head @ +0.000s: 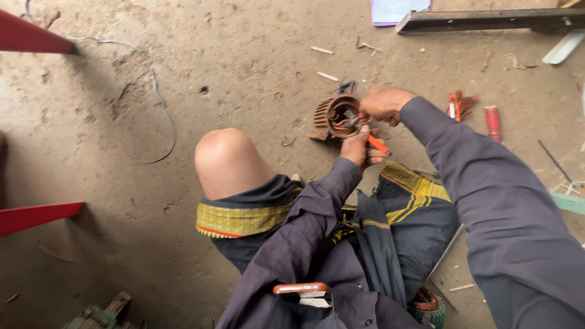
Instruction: The person sits on the floor and uses pliers to pull and adjust copper wires inside a cylindrical electrical component. They repeatedly grip, twist, and reposition the wires within the component's slots.
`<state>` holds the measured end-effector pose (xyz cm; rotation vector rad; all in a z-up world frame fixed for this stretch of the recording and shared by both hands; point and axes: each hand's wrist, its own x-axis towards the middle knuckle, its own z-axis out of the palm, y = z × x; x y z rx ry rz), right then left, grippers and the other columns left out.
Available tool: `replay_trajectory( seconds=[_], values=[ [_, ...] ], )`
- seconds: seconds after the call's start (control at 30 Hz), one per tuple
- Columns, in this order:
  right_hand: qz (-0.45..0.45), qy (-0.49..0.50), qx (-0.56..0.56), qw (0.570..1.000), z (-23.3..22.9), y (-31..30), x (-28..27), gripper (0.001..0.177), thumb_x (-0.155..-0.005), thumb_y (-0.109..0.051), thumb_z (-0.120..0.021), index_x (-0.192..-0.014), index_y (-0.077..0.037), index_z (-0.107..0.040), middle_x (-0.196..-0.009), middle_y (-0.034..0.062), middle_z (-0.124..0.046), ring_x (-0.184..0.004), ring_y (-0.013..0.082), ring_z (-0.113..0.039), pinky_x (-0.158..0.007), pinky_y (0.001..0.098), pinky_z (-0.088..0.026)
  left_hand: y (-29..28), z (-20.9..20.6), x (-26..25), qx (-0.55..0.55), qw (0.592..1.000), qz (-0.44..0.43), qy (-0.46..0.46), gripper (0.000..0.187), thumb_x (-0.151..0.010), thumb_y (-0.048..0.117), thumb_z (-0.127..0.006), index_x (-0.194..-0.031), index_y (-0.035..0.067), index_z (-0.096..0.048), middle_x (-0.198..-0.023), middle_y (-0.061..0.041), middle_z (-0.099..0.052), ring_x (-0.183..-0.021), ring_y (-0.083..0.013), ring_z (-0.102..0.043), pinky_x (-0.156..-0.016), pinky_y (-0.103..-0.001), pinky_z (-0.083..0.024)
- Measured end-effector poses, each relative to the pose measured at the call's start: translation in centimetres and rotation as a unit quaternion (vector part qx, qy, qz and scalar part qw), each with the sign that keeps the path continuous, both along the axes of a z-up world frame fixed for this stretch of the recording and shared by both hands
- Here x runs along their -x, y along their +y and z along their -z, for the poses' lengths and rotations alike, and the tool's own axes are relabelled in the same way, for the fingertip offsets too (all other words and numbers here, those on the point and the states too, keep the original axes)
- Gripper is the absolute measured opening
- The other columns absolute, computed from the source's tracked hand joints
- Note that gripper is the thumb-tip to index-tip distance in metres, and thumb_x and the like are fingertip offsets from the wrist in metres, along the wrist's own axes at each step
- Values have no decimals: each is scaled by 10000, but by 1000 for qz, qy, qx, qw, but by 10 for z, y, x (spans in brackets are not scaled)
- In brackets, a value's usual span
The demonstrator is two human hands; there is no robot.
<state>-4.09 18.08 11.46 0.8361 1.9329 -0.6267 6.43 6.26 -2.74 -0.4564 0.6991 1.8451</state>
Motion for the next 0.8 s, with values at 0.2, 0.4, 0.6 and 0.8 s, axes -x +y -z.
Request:
replay_trajectory(
  seconds=[0.2, 0.4, 0.6, 0.8],
  values=[
    [-16, 25, -22, 999, 40, 7, 3, 220, -854, -202, -675, -803, 13, -682, -708, 136, -597, -549, 264, -543, -487, 420, -454, 9, 23, 2, 9, 1000, 7, 1, 494, -1063, 456, -484, -1274, 14, -547, -1012, -182, -735, -662, -283, -746, -508, -327, -584],
    [-113, 241, -174, 948, 90, -30, -78, 356, -911, -295, -606, -974, 25, -749, -1004, 317, -702, -939, 494, -673, -841, 553, -537, -2, 51, -14, 145, 978, 44, 140, 411, -1071, 320, -500, -1196, -40, -652, -900, -177, -716, -592, -269, -706, -474, -395, -581],
    [135, 346, 4, 929, 63, -43, -142, 398, -932, -272, -581, -1171, 18, -712, -870, 195, -728, -783, 270, -712, -709, 411, -541, -30, 8, -12, 238, 935, 150, 216, 407, -1033, 367, -478, -1272, 67, -612, -879, -130, -740, -575, -253, -718, -522, -400, -597],
    [155, 428, 48, 889, 43, -65, -148, 393, -980, -244, -573, -1212, 55, -681, -716, 51, -626, -607, 129, -593, -554, 303, -468, -44, -20, -6, 335, 866, 217, 302, 402, -1023, 394, -490, -1281, 136, -660, -887, -136, -784, -616, -249, -753, -616, -356, -610]
  ],
)
